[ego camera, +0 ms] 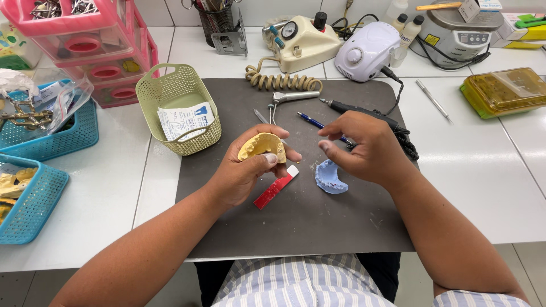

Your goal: The person uses a rotary handpiece to grind and shape a small tooth-shaped object, then repeatedly fits it into a yellow dental cast to check alignment. The person also handles a blue dental cast and various tools on the workbench.

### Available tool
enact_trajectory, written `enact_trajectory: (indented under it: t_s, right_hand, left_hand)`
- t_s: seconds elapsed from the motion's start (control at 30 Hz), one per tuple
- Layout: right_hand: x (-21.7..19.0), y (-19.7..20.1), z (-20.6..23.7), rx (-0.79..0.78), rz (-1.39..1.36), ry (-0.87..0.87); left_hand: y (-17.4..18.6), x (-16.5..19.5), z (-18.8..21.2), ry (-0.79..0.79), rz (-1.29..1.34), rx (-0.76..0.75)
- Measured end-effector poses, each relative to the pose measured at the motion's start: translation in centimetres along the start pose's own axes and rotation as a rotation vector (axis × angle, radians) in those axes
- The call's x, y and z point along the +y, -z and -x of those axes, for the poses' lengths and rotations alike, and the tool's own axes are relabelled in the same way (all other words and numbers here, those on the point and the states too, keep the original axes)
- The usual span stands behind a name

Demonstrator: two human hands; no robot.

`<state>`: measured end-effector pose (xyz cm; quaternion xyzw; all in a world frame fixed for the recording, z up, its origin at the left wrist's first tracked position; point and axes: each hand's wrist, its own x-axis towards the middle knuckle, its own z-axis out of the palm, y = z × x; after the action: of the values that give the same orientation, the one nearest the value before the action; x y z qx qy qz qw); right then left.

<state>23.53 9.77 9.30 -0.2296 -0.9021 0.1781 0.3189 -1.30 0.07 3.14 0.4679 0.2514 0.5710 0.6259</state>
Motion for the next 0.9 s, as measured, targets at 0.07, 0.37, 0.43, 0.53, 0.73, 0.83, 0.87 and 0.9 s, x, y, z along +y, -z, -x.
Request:
enact_trajectory:
  t_s: [0.07, 0.37, 0.43, 0.53, 0.73, 0.83, 0.87, 0.9]
  right_hand:
    - [0.6, -0.2, -0.2, -0.022, 0.046, -0.113]
    - [3.1, 0.0, -1.6, -0.527, 0.494, -0.599]
    - [3.3, 0.0, -1.6, -0.558, 0.498, -0.615]
    - [3.3, -0.2, -1.6, -0.577, 0.52, -0.628]
    - [3.1, -0.2, -1.7, -0.518, 0.447, -0.735]
    - [2.9, -0.2, -1.8, -0.465, 0.452, -0.724]
    - [2.9, -0.2, -1.8, -0.451, 0.452, -0.726]
    - [2.8, -0.2, -1.8, -0.437, 0.452, -0.729]
  left_hand:
    - [0.0, 0.1, 0.0, -0.019, -0.029, -0.009]
    - [0.3, -0.1, -0.1, 0.031, 0.217, 0.009]
    - [0.6, -0.2, -0.2, 0.05, 0.315, 0.033]
    - [0.8, -0.3, -0.3, 0.073, 0.406, 0.031]
    - [0.7, -0.1, -0.3, 0.205, 0.499, 0.003]
    - [0.6, 0.0, -0.3, 0.235, 0.554, -0.018]
    - [0.6, 0.1, -0.3, 0.235, 0.575, -0.029]
    - [0.6, 0.1, -0.3, 0.235, 0.597, -0.041]
